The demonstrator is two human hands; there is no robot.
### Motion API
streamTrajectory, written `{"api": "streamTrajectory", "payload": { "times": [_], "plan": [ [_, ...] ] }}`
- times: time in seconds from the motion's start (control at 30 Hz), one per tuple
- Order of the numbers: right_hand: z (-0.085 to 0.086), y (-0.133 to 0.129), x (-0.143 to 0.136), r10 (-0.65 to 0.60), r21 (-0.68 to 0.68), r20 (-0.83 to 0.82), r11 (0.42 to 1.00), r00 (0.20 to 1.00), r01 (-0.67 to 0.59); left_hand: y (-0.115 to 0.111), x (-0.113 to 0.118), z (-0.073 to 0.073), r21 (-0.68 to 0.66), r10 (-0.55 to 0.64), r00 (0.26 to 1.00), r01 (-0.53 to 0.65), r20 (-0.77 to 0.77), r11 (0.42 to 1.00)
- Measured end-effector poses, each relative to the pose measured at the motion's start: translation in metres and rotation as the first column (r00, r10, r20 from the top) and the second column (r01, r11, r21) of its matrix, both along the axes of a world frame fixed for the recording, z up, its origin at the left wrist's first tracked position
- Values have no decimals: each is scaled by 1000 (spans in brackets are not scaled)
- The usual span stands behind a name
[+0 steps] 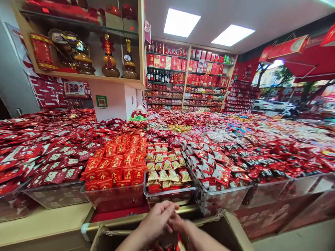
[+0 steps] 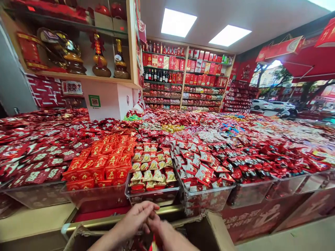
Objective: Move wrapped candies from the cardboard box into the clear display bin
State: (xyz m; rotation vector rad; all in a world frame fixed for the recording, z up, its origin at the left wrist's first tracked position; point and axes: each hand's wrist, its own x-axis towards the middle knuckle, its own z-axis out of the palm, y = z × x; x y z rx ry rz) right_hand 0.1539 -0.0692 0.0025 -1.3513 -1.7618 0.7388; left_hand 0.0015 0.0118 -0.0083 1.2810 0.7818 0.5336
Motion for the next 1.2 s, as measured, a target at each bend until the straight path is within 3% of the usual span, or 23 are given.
{"api": "streamTrajectory", "payload": {
  "times": [0.1, 0.2, 0.3, 0.5, 0.57, 0.67, 0.73, 0.83, 0.93, 1.0, 1.1, 1.2],
  "plan": [
    [0, 19, 1, -16, 14, 22, 1000, 1000, 16, 2, -2, 4, -79, -72, 994, 78, 78, 994],
    [-3, 30, -4, -12, 57, -10, 998, 1000, 12, 0, -3, 8, 21, -89, 987, 87, 132, 996],
    [-6, 31, -7, 8, -13, -191, 1000, 982, -10, -3, -3, 10, 110, -114, 983, 99, 141, 989],
    [-23, 39, -3, -194, -191, -550, 976, 813, 104, -1, -3, 7, -8, -152, 985, 153, 87, 988],
    [-29, 41, -2, -216, -229, -576, 968, 789, 98, -2, -2, 6, -13, -160, 984, 162, 78, 987],
    [-29, 37, 0, -214, -244, -511, 965, 832, 98, -4, -1, 4, -6, -138, 989, 139, 61, 990],
    [-17, 33, 3, -195, -165, -390, 976, 900, 140, -5, -1, 3, 7, -100, 993, 100, 57, 995],
    [27, 42, 11, -229, 122, -141, 962, 963, 246, -4, 0, 1, 8, -67, 997, 67, 44, 998],
    [84, 86, 20, -313, 355, 72, 895, 947, 268, -3, 2, -3, -4, -53, 999, 53, -9, 999],
    [112, 134, 27, -368, 377, 245, 889, 897, 261, -2, 4, -6, -7, -38, 999, 38, -38, 999],
    [127, 209, 35, -429, 321, 428, 895, 796, 310, 0, 6, -12, -18, -25, 997, 24, -74, 1000],
    [117, 261, 39, -426, 267, 517, 904, 743, 333, 4, 4, -19, 4, -57, 997, 57, -46, 998]
  ]
}}
